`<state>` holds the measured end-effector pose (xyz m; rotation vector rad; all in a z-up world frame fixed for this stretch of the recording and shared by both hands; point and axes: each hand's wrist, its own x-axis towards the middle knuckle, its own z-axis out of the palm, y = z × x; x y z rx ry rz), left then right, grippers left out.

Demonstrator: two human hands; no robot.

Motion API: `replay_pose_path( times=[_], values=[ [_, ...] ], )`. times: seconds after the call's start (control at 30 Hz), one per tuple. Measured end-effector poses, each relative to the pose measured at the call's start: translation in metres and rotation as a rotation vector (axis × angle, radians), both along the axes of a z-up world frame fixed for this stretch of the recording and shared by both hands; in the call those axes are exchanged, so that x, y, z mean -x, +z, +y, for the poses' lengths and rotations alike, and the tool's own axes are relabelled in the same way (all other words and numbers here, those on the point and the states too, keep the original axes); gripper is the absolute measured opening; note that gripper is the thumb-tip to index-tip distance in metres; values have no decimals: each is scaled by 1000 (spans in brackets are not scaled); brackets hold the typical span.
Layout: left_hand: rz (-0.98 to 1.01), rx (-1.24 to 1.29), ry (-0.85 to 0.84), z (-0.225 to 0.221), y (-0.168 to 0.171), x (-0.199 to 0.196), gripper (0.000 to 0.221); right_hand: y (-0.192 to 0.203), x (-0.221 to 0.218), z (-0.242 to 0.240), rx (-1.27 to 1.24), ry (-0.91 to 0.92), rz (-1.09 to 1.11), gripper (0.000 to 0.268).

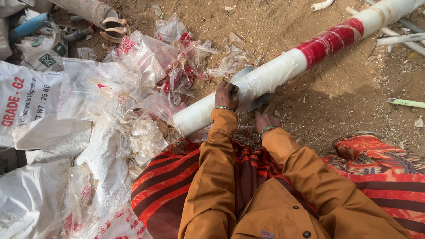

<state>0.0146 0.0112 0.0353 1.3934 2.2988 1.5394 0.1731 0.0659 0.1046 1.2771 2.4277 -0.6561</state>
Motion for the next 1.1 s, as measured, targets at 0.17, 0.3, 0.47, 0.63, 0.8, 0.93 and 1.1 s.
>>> replay_pose_path(
  times=[0.17,0.3,0.47,0.63,0.8,0.93,1.1],
  values=[
    [22,-30,-3,7,7,10,4,26,12,22,92,-208,73,31],
    [-1,-47,-33,11,10,12,5,16,44,36,-172,40,138,26],
    [-33,-19,-42,-4,2,9,5,-21,-9,-7,86,-52,15,29],
    [-2,27,-112,5,22,23,4,-39,-26,-6,129,-155,39,37],
    [266,72,-183,-9,52,14,37,-58,-34,48,229,-403,158,46],
    [455,204,-130,-22,47,11,41,-66,-32,55,554,-577,450,40],
    [359,248,-202,-22,16,14,23,-30,17,57,171,-116,287,36]
  ],
)
